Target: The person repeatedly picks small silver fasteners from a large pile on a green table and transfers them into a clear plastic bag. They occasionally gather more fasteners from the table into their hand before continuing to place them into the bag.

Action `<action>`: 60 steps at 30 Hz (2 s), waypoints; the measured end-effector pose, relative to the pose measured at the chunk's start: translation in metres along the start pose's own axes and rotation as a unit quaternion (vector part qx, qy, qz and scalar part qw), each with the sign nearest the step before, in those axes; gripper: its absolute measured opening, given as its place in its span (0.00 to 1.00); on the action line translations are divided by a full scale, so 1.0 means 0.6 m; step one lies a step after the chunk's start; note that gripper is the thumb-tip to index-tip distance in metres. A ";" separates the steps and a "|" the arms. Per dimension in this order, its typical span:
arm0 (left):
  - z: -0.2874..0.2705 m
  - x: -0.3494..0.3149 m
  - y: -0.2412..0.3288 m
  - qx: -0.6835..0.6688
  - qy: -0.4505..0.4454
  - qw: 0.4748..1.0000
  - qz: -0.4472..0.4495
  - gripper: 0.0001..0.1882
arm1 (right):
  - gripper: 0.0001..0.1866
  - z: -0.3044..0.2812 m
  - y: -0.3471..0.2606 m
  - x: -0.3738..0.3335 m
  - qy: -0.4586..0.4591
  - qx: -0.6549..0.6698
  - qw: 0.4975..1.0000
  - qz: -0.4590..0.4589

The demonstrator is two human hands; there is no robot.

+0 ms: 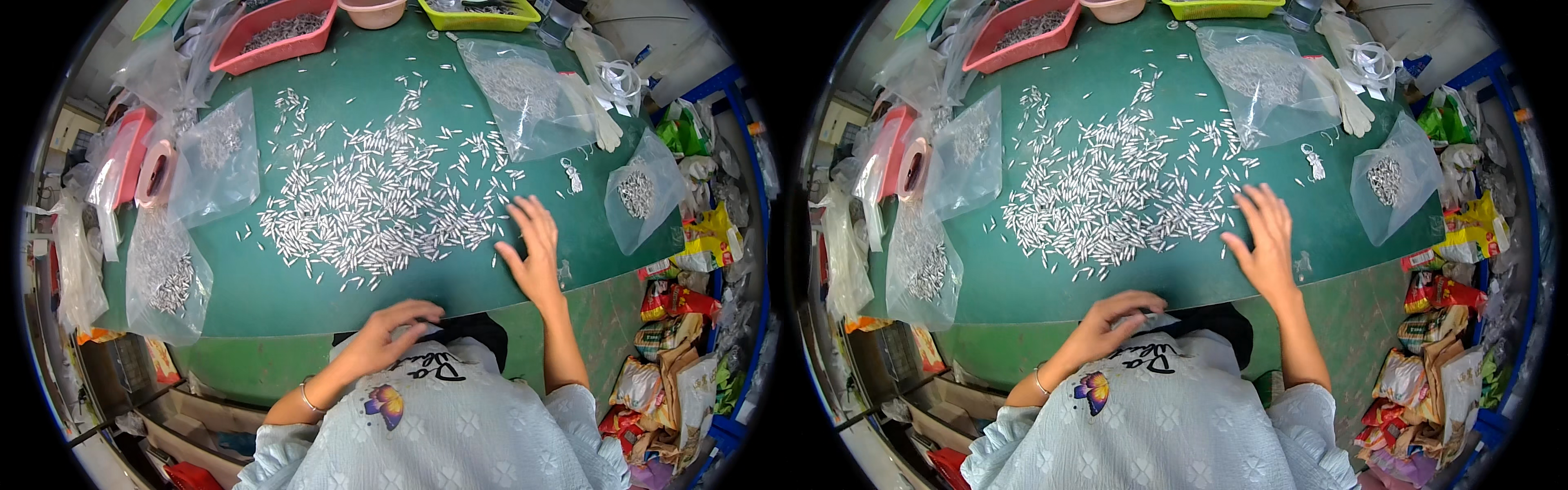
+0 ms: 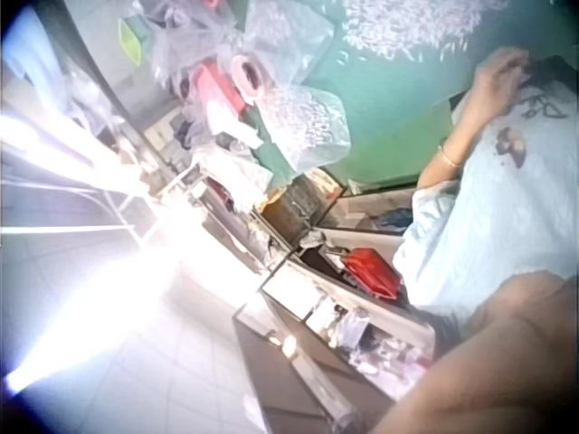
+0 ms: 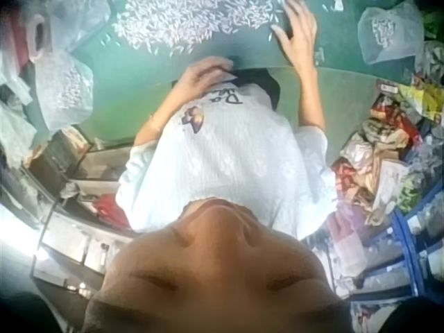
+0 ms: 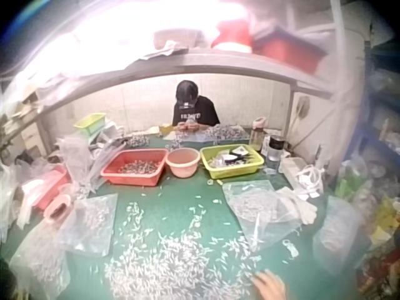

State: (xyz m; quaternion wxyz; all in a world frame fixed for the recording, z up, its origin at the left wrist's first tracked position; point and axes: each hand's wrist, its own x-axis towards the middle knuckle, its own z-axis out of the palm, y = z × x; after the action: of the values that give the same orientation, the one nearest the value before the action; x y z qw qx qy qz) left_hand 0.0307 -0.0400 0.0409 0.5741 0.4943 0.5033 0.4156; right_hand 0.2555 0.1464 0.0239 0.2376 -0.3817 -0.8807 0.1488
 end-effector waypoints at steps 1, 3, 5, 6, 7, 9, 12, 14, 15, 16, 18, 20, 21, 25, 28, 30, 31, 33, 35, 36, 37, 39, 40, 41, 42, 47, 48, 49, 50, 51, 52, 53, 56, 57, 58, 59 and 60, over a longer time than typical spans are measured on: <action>0.013 0.000 -0.004 -0.063 -0.037 0.997 -0.038 0.14 | 0.28 0.002 0.014 -0.008 0.024 -0.005 1.000 0.019; 0.033 0.000 -0.026 -0.137 -0.105 0.982 -0.081 0.16 | 0.26 0.012 0.028 -0.028 0.014 -0.004 0.998 0.055; 0.055 0.000 -0.050 -0.163 -0.123 0.973 -0.110 0.18 | 0.25 0.014 0.020 -0.034 -0.017 0.019 0.999 0.047; 0.066 0.001 -0.063 -0.175 -0.131 0.968 -0.125 0.19 | 0.25 0.014 0.004 -0.032 -0.037 0.036 0.998 0.033; 0.075 0.002 -0.083 -0.186 -0.160 0.962 -0.121 0.23 | 0.26 0.017 -0.001 -0.032 -0.070 0.074 0.994 0.023; 0.089 0.010 -0.100 -0.232 -0.166 0.945 -0.163 0.23 | 0.27 0.019 -0.010 -0.022 -0.063 0.145 0.987 0.023; 0.105 0.034 -0.133 -0.351 -0.148 0.897 -0.224 0.24 | 0.28 0.021 0.004 0.006 -0.074 0.150 0.986 -0.014; 0.114 0.058 -0.156 -0.426 -0.155 0.858 -0.242 0.25 | 0.28 0.026 0.007 0.030 -0.103 0.134 0.985 -0.039; 0.120 0.068 -0.166 -0.454 -0.171 0.841 -0.240 0.25 | 0.27 0.037 0.013 0.039 -0.108 0.122 0.984 -0.078; 0.127 0.077 -0.174 -0.481 -0.188 0.822 -0.238 0.25 | 0.27 0.041 0.015 0.038 -0.117 0.116 0.982 -0.089; 0.139 0.094 -0.176 -0.498 -0.181 0.810 -0.252 0.27 | 0.26 0.044 0.015 0.040 -0.134 0.101 0.980 -0.111; 0.149 0.110 -0.177 -0.513 -0.177 0.798 -0.263 0.28 | 0.22 0.039 0.008 0.030 -0.127 0.119 0.979 -0.107; 0.153 0.114 -0.188 -0.525 -0.196 0.793 -0.239 0.31 | 0.22 0.037 0.006 0.023 -0.129 0.125 0.978 -0.105; 0.158 0.127 -0.205 -0.621 -0.212 0.723 -0.215 0.34 | 0.20 0.027 -0.008 -0.008 -0.119 0.140 0.978 -0.094; 0.156 0.128 -0.205 -0.666 -0.208 0.689 -0.197 0.36 | 0.20 0.022 -0.014 -0.031 -0.122 0.149 0.978 -0.081; 0.157 0.130 -0.206 -0.698 -0.199 0.661 -0.189 0.36 | 0.19 0.020 -0.018 -0.045 -0.125 0.157 0.977 -0.073; 0.158 0.131 -0.207 -0.692 -0.190 0.670 -0.191 0.36 | 0.23 0.025 -0.017 -0.053 -0.120 0.179 0.975 -0.052; 0.160 0.131 -0.201 -0.679 -0.170 0.687 -0.194 0.37 | 0.27 0.022 -0.023 -0.049 -0.075 0.141 0.986 -0.042; 0.160 0.132 -0.205 -0.703 -0.178 0.661 -0.196 0.37 | 0.29 0.020 -0.032 -0.040 -0.062 0.101 0.992 -0.040; 0.159 0.132 -0.206 -0.714 -0.181 0.647 -0.197 0.37 | 0.30 0.020 -0.036 -0.032 -0.072 0.081 0.993 -0.043; 0.159 0.132 -0.207 -0.705 -0.178 0.659 -0.193 0.37 | 0.32 0.021 -0.037 -0.027 -0.082 0.061 0.994 -0.047; 0.153 0.132 -0.193 -0.687 -0.175 0.681 -0.184 0.38 | 0.31 0.027 -0.033 -0.024 -0.095 0.057 0.992 -0.061; 0.152 0.132 -0.193 -0.681 -0.178 0.686 -0.184 0.38 | 0.31 0.030 -0.032 -0.024 -0.102 0.054 0.991 -0.069; 0.151 0.131 -0.193 -0.675 -0.182 0.692 -0.183 0.38 | 0.31 0.031 -0.029 -0.025 -0.110 0.081 0.989 -0.064; 0.150 0.131 -0.194 -0.669 -0.185 0.697 -0.181 0.39 | 0.32 0.030 -0.024 -0.028 -0.119 0.107 0.985 -0.059; 0.150 0.130 -0.195 -0.680 -0.184 0.685 -0.184 0.39 | 0.30 0.021 -0.032 -0.037 -0.128 0.158 0.978 -0.043; 0.149 0.129 -0.194 -0.682 -0.181 0.684 -0.187 0.39 | 0.30 0.020 -0.039 -0.034 -0.119 0.163 0.979 -0.038; 0.150 0.128 -0.201 -0.685 -0.189 0.677 -0.191 0.39 | 0.29 0.021 -0.044 -0.031 -0.109 0.167 0.979 -0.032; 0.150 0.131 -0.205 -0.687 -0.201 0.670 -0.195 0.39 | 0.29 0.024 -0.043 -0.031 -0.111 0.150 0.981 -0.055; 0.149 0.132 -0.207 -0.690 -0.213 0.663 -0.200 0.39 | 0.28 0.030 -0.041 -0.032 -0.114 0.133 0.981 -0.079; 0.149 0.132 -0.210 -0.678 -0.205 0.674 -0.208 0.39 | 0.27 0.034 -0.039 -0.033 -0.117 0.115 0.981 -0.102; 0.147 0.130 -0.201 -0.667 -0.197 0.686 -0.215 0.39 | 0.26 0.037 -0.036 -0.037 -0.120 0.133 0.979 -0.100; 0.146 0.130 -0.200 -0.685 -0.194 0.673 -0.202 0.37 | 0.24 0.037 -0.034 -0.053 -0.132 0.179 0.970 -0.096; 0.148 0.130 -0.201 -0.699 -0.197 0.660 -0.191 0.36 | 0.24 0.036 -0.037 -0.057 -0.138 0.188 0.968 -0.095; 0.149 0.129 -0.202 -0.712 -0.193 0.648 -0.188 0.35 | 0.25 0.034 -0.039 -0.063 -0.143 0.196 0.965 -0.094; 0.150 0.129 -0.200 -0.725 -0.189 0.636 -0.183 0.34 | 0.24 0.031 -0.043 -0.068 -0.153 0.203 0.962 -0.096; 0.151 0.128 -0.199 -0.738 -0.185 0.624 -0.179 0.33 | 0.24 0.026 -0.048 -0.073 -0.163 0.209 0.959 -0.098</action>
State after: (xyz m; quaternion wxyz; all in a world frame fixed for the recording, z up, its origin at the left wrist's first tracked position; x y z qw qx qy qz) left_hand 0.1294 0.0017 -0.0893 0.8904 -0.1286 -0.0105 0.4364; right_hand 0.2560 0.0937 0.0100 0.1783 -0.2056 -0.8900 0.3659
